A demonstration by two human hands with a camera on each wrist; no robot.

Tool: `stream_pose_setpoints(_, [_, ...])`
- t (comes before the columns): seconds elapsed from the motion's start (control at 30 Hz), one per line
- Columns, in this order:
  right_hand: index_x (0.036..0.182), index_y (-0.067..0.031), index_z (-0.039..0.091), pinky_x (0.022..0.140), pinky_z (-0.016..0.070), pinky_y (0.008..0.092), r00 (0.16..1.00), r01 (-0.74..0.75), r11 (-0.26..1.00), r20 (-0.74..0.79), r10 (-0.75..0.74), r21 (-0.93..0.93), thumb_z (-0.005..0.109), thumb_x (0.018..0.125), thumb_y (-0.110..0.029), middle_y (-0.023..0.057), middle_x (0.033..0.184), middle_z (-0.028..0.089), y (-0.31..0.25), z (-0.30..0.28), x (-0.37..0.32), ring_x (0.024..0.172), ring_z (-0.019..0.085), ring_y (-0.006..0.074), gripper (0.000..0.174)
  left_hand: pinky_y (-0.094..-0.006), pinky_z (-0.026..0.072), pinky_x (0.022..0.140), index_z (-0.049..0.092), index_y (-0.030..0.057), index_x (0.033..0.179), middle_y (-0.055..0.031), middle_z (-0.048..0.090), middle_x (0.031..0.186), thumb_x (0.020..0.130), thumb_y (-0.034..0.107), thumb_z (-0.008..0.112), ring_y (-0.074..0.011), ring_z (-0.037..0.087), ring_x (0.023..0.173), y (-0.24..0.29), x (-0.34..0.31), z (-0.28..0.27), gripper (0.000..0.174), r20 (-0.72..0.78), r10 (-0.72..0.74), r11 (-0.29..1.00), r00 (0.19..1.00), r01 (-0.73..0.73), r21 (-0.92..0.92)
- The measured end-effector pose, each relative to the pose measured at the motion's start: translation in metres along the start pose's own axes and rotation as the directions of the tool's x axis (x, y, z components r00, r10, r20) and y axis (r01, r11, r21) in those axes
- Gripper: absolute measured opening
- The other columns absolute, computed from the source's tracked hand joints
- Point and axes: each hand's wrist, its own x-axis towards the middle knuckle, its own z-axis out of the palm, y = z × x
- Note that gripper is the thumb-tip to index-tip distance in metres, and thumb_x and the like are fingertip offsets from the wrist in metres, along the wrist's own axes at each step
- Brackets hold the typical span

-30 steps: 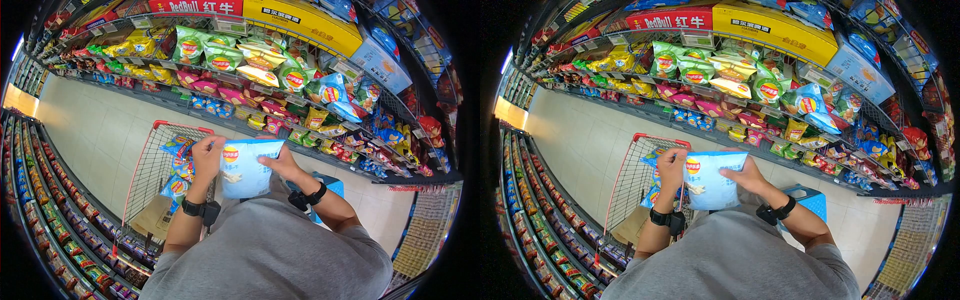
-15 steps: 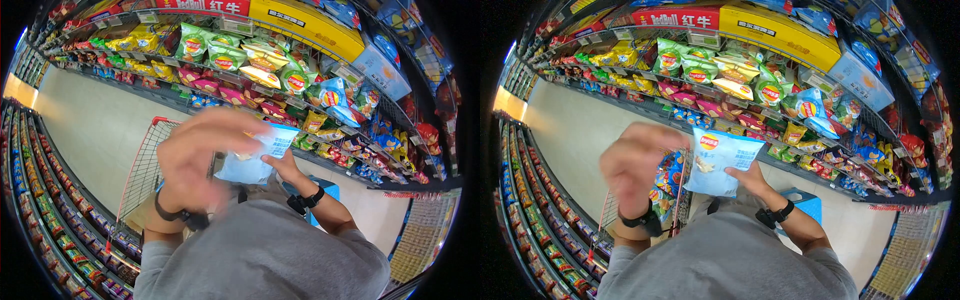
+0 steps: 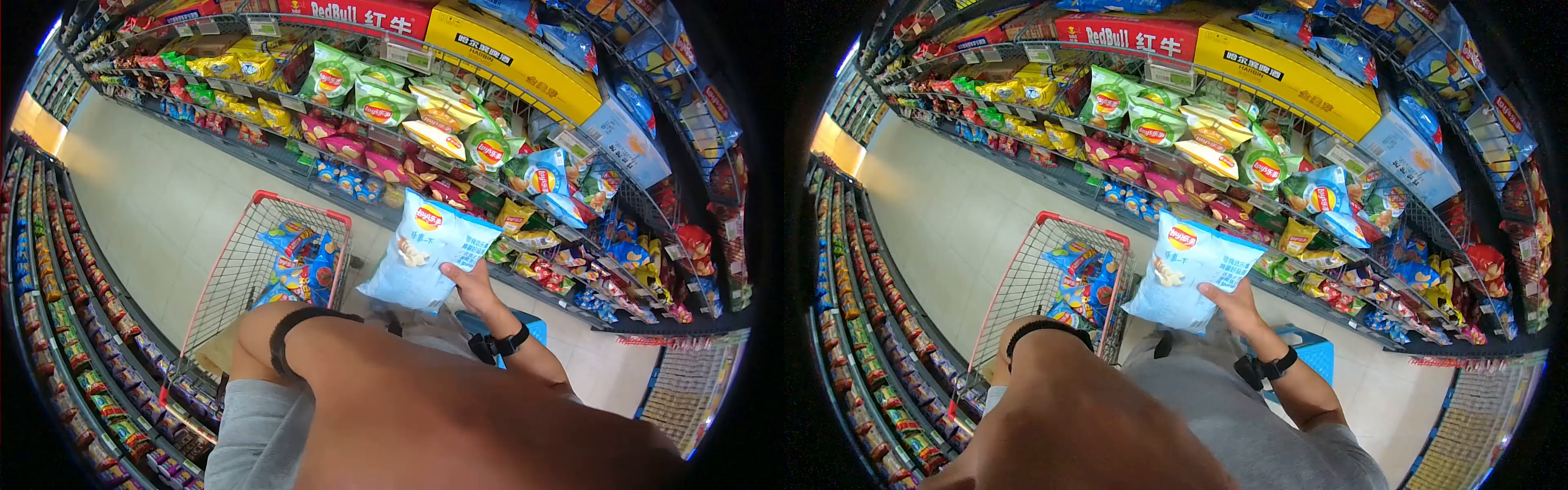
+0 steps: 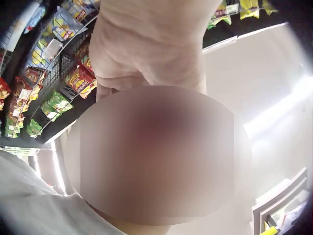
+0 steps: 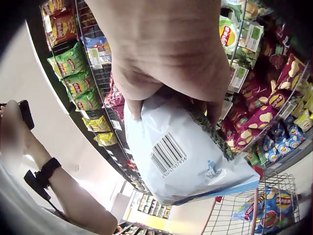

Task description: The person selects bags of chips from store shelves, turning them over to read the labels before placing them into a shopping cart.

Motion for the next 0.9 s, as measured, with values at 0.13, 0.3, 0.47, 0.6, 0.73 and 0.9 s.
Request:
stream_pose_setpoints(0.13, [0.124, 0.0038, 0.049, 0.092, 0.0462, 0.0342, 0.998, 0.056, 0.998, -0.02, -0.056, 0.013, 0.072, 0.082, -0.011, 0.012, 0.116, 0.061, 0.0, 0.003, 0.0, 0.105, 0.058, 0.0194, 0.051, -0.0418, 0.0452, 0.093, 0.059, -0.0018, 0.113, -0.021, 0.058, 0.12, 0.075, 0.037, 0.075, -0.0339, 0.059, 0.106, 0.001, -0.003, -0.004, 0.057, 0.017, -0.024, 1.0, 1.0, 0.024, 0.019])
stream_pose_setpoints(0.3, [0.122, 0.0037, 0.051, 0.089, 0.047, 0.0329, 0.999, 0.033, 0.999, -0.028, -0.032, 0.042, 0.07, 0.084, -0.017, 0.0106, 0.113, 0.062, -0.019, -0.004, 0.004, 0.101, 0.059, 0.0176, 0.048, -0.0415, 0.0433, 0.096, 0.057, -0.0021, 0.118, -0.0198, 0.057, 0.123, 0.075, 0.034, 0.073, -0.0339, 0.055, 0.114, -0.02, -0.097, -0.022, 0.059, -0.584, -0.253, 0.621, 0.771, 0.592, 0.514])
stream_pose_setpoints(0.47, [0.122, 0.0041, 0.051, 0.088, 0.0474, 0.0328, 0.993, -0.117, 0.993, 0.011, 0.117, 0.001, 0.068, 0.085, -0.024, 0.0126, 0.113, 0.062, -0.029, -0.005, 0.011, 0.101, 0.059, 0.0195, 0.05, -0.0376, 0.041, 0.098, 0.035, 0.0019, 0.138, -0.0174, 0.042, 0.137, 0.083, 0.017, 0.067, -0.0243, 0.05, 0.119, -0.111, -0.22, 0.0, 0.066, -0.912, -0.387, 0.621, 0.14, 0.77, -0.145])
stream_pose_setpoints(0.6, [0.127, 0.0037, 0.046, 0.089, 0.0471, 0.0335, 0.98, -0.2, 0.978, -0.014, 0.2, -0.064, 0.068, 0.086, -0.027, 0.0135, 0.118, 0.059, -0.017, 0.002, 0.018, 0.104, 0.058, 0.0203, 0.056, -0.0343, 0.0429, 0.095, 0.034, -0.0019, 0.138, -0.0188, 0.047, 0.132, 0.084, 0.02, 0.068, -0.0217, 0.05, 0.117, -0.126, -0.242, 0.037, 0.067, -0.822, -0.569, 0.603, 0.0, 0.679, -0.418])
stream_pose_setpoints(0.73, [0.134, 0.0024, 0.037, 0.093, 0.0462, 0.0349, 0.946, -0.325, 0.943, 0.014, 0.325, 0.068, 0.066, 0.087, -0.03, 0.0146, 0.124, 0.054, -0.006, 0.011, 0.021, 0.108, 0.057, 0.0214, 0.064, -0.0325, 0.0445, 0.093, 0.038, -0.0042, 0.135, -0.0154, 0.055, 0.123, 0.085, 0.021, 0.067, -0.021, 0.055, 0.11, -0.13, -0.245, 0.046, 0.063, -0.78, -0.601, 0.586, -0.176, 0.567, -0.579])
stream_pose_setpoints(0.9, [0.136, 0.0019, 0.033, 0.093, 0.0481, 0.0363, 0.874, -0.458, 0.888, 0.207, 0.439, 0.047, 0.065, 0.088, -0.032, 0.0163, 0.126, 0.052, 0.012, 0.015, 0.023, 0.11, 0.057, 0.023, 0.067, -0.0324, 0.0461, 0.091, 0.038, -0.0044, 0.134, -0.0148, 0.055, 0.123, 0.089, 0.027, 0.062, -0.0209, 0.057, 0.109, -0.126, -0.253, 0.048, 0.06, -0.664, -0.683, 0.544, -0.303, 0.395, -0.74])
